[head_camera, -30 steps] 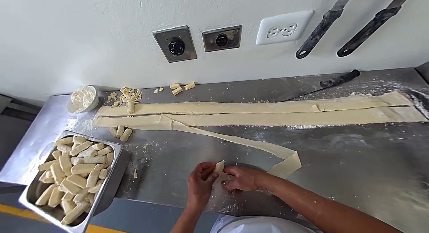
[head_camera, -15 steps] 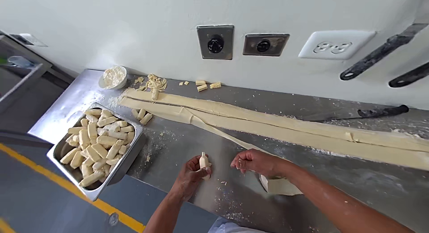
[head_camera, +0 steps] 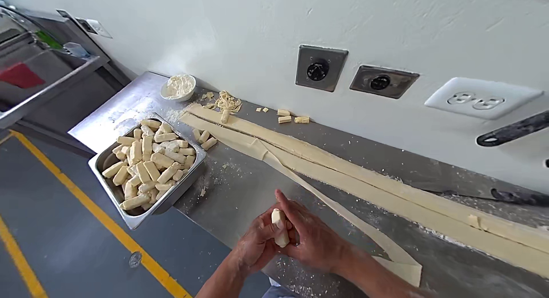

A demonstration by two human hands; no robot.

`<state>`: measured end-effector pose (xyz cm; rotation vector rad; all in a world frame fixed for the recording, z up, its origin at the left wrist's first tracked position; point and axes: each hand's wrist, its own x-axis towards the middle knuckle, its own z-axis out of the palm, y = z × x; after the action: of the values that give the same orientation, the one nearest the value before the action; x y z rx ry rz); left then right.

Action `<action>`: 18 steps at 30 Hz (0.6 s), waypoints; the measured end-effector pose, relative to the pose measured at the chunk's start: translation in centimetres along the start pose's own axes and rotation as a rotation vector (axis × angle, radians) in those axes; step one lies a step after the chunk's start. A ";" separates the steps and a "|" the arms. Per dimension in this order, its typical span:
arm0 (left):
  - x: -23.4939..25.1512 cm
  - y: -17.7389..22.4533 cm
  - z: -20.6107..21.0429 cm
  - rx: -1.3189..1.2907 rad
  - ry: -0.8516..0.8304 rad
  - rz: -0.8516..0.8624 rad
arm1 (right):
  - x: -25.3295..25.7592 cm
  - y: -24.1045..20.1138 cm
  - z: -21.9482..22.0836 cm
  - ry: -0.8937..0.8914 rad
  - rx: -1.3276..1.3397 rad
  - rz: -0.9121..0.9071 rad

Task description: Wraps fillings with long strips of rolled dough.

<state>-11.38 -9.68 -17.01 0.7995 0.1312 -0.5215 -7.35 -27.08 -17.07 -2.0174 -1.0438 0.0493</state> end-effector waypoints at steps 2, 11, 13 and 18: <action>0.2 0.3 0.4 -0.016 -0.015 0.015 | 0.0 0.1 0.4 0.076 -0.049 -0.067; 0.9 -2.0 1.4 0.012 0.451 0.028 | -0.7 0.0 3.1 0.016 -0.052 -0.117; 0.6 -1.4 -0.2 0.039 0.494 0.104 | -0.6 -0.1 3.2 -0.060 0.015 -0.048; -2.9 12.8 -10.5 0.484 0.943 0.690 | -1.8 3.8 -0.8 -0.008 -0.167 0.323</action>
<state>-6.76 6.34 -15.10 1.4394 0.5848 0.5354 -5.71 -29.99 -19.81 -2.3239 -0.7384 0.1448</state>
